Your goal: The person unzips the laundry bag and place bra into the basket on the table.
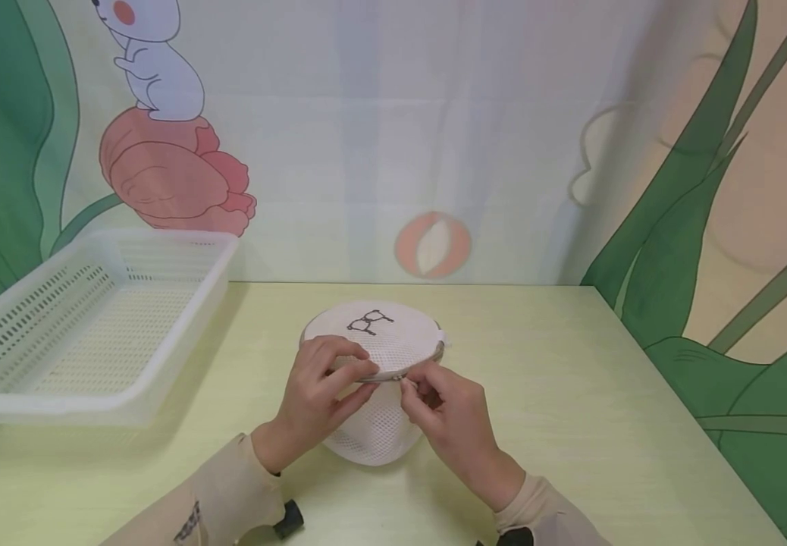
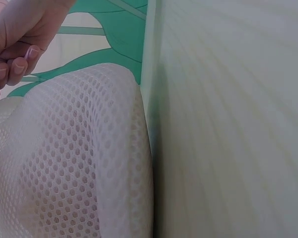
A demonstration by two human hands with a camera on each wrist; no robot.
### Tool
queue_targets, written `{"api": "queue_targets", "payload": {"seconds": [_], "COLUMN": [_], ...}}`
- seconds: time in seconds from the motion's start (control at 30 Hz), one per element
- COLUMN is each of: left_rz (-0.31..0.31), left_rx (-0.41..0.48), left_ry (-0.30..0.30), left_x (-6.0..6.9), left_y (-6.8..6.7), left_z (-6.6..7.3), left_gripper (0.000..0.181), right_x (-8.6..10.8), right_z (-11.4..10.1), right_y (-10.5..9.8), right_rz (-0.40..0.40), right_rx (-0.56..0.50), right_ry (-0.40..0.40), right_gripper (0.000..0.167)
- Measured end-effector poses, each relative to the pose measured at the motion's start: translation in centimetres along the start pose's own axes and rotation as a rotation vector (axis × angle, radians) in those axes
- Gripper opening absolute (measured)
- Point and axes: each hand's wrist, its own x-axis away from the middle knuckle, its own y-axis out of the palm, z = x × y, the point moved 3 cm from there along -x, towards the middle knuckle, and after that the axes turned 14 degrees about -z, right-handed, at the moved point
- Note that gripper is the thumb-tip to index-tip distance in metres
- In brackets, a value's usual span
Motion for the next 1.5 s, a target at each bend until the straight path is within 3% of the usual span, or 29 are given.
{"api": "queue_targets", "payload": {"seconds": [0.6, 1.2, 1.5], "left_rz": [-0.021, 0.004, -0.012], "left_rx": [0.016, 0.041, 0.053], "left_ry": [-0.008, 0.034, 0.031], "left_x": [0.0, 0.1, 0.2], "left_y": [0.0, -0.2, -0.3], "left_z": [-0.1, -0.8, -1.2], "left_gripper": [0.012, 0.008, 0.008], "right_x": [-0.1, -0.2, -0.2], "right_z": [-0.1, 0.5, 0.8], "right_y": [-0.3, -0.8, -1.0], "right_rz": [0.009, 0.035, 0.044], "right_rx": [0.022, 0.034, 0.032], "right_ry": [0.005, 0.017, 0.037], "right_gripper": [0.020, 0.021, 0.021]}}
